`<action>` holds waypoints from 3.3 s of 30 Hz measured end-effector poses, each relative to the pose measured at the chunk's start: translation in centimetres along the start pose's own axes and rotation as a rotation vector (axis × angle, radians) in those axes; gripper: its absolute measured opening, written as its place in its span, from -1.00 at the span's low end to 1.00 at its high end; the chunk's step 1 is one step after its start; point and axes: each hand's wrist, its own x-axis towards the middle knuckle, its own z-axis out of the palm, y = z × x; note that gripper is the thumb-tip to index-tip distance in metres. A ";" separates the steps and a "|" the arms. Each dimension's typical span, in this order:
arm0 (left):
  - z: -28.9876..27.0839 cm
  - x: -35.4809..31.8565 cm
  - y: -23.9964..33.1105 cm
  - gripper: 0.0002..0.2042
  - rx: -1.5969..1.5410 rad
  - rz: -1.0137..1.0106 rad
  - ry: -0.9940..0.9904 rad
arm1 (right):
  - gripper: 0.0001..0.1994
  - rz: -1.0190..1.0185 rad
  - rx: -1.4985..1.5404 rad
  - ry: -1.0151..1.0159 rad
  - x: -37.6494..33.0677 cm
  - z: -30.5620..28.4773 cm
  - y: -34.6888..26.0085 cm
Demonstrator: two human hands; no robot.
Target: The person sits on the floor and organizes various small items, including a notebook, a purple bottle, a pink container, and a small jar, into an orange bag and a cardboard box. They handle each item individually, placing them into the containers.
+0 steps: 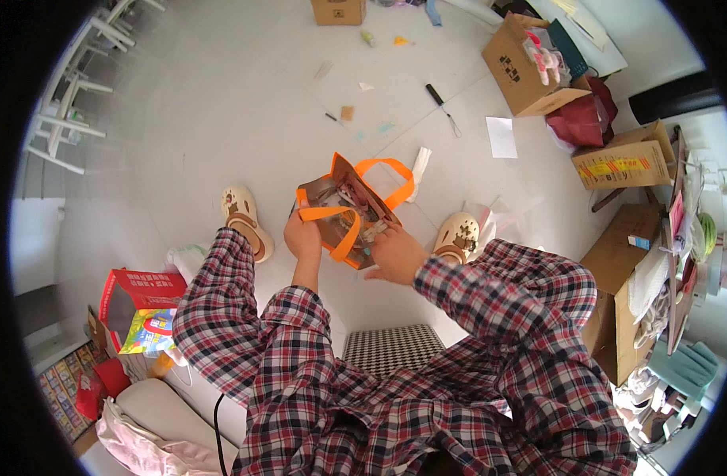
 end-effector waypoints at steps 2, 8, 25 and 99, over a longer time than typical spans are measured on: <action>-0.4 0.3 -0.3 -0.50 -0.005 -0.010 -0.049 | -0.68 -0.080 -0.203 0.040 -0.7 1.8 -1.0; -0.2 0.8 -1.2 -0.48 -0.942 -0.443 -0.302 | -0.74 -0.130 -0.255 0.461 -0.4 4.6 -4.3; 3.1 -4.9 -14.9 -0.21 -1.428 -1.184 -0.592 | -0.87 -0.079 0.744 0.728 4.9 -3.5 -0.3; -19.2 -4.0 6.8 -0.50 -0.833 0.102 0.398 | -0.71 -0.109 1.839 0.371 5.7 -8.1 2.6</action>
